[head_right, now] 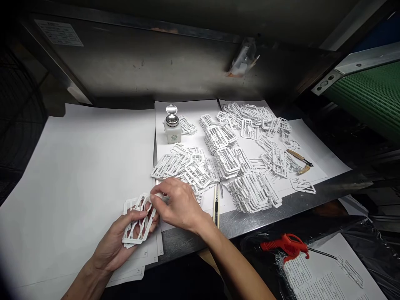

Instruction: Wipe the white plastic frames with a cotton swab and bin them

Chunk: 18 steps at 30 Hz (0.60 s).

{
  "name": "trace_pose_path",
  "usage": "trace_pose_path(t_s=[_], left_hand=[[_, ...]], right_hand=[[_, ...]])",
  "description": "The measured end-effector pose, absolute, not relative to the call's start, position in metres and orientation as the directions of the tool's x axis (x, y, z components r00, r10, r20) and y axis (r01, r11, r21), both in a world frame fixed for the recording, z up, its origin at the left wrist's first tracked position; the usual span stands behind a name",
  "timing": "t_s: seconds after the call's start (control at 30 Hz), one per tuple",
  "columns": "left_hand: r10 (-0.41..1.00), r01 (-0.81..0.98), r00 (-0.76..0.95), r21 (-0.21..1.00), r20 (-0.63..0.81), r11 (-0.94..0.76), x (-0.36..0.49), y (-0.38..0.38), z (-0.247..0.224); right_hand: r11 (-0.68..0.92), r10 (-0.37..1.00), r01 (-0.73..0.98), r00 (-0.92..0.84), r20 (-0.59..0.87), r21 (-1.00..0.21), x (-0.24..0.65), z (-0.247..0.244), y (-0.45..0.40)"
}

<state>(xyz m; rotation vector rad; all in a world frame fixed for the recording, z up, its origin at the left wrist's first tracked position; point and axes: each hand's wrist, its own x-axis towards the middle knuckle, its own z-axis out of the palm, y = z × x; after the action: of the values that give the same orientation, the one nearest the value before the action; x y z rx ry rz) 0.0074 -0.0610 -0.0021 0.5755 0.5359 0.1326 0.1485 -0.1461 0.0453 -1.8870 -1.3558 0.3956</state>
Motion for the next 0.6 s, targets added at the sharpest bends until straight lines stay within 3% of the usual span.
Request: trace_pose_path(t_s=[0.23, 0.6], left_hand=[[0.266, 0.017, 0.829, 0.498, -0.491, 0.867, 0.008, -0.057, -0.002], [0.333, -0.066, 0.779, 0.459, -0.531, 0.886, 0.012, -0.056, -0.002]], right_hand=[[-0.262, 0.854, 0.608, 0.507, 0.113, -0.749, 0.16, 0.042, -0.164], [-0.192, 0.867, 0.536, 0.485, 0.114, -0.822, 0.132, 0.039, -0.171]])
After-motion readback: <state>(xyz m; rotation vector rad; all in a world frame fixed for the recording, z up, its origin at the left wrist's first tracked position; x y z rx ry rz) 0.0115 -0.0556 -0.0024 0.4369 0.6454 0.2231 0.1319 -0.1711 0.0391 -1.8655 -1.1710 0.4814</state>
